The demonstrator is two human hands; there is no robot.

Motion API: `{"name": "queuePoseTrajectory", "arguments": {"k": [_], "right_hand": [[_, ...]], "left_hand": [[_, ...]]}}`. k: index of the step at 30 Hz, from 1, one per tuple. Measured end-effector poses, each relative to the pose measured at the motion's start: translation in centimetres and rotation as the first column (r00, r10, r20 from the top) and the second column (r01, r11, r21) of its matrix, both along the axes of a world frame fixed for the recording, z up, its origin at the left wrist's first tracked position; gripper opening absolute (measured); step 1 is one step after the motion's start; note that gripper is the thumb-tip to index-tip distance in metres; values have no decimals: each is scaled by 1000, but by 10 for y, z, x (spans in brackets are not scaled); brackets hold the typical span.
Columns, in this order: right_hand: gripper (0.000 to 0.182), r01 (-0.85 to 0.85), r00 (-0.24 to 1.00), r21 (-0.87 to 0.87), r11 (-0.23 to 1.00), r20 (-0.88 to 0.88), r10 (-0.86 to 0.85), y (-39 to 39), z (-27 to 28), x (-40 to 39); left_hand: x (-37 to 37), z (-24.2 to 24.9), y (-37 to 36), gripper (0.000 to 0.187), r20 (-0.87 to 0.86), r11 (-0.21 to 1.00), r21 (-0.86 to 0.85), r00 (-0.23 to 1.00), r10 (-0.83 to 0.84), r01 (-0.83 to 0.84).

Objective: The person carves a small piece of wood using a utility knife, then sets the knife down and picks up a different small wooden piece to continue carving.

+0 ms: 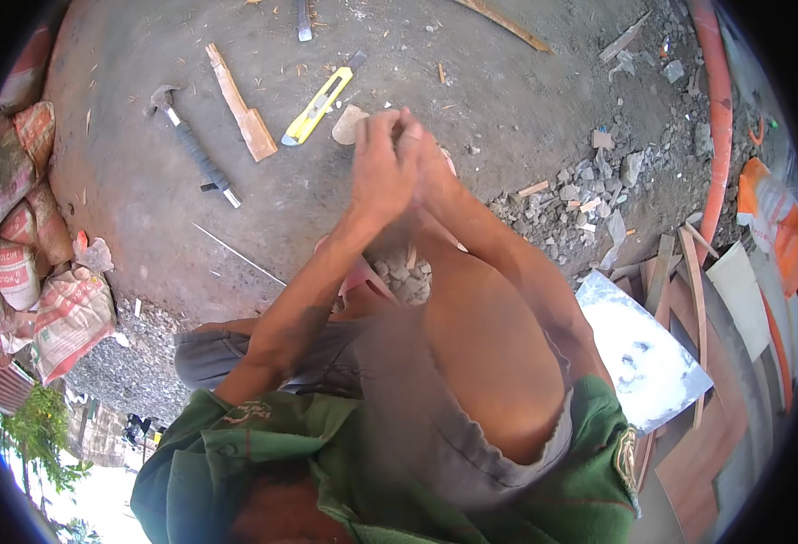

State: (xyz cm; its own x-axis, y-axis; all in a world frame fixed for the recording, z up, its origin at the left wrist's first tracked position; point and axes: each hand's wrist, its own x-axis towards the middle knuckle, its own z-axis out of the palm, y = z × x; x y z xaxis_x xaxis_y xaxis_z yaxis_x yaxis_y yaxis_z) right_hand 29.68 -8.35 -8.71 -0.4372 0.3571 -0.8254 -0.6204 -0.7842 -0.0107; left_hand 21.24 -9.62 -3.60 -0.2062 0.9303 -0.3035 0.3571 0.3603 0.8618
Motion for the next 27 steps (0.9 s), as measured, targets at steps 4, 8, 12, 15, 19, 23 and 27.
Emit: {"name": "queuePoseTrajectory", "arguments": {"k": [4,8,12,15,19,23,27], "right_hand": [[32,164,954,-47,985,-247,-171,13,-19,22],[30,136,991,85,987,-10,-135,45,-36,45],[25,-18,998,205,979,60,6,61,-16,69],[31,-84,987,261,962,152,45,72,-7,83],[37,-447,798,283,849,554,236,104,-18,95],[36,-873,-38,-132,469,978,206,107,3,57],[30,-677,496,142,722,813,305,89,-16,65]], "left_hand": [[3,-3,5,23,-64,957,273,995,-83,97],[-8,-5,23,18,-9,952,306,1000,-18,20],[-49,-45,54,15,-198,940,316,978,-68,129],[-84,-56,47,15,-255,966,260,965,61,7],[-131,-67,16,16,-489,983,180,866,103,-15],[-144,-69,-2,22,-476,997,65,877,73,-47],[-124,-51,15,38,-520,973,64,840,-156,220]]}}
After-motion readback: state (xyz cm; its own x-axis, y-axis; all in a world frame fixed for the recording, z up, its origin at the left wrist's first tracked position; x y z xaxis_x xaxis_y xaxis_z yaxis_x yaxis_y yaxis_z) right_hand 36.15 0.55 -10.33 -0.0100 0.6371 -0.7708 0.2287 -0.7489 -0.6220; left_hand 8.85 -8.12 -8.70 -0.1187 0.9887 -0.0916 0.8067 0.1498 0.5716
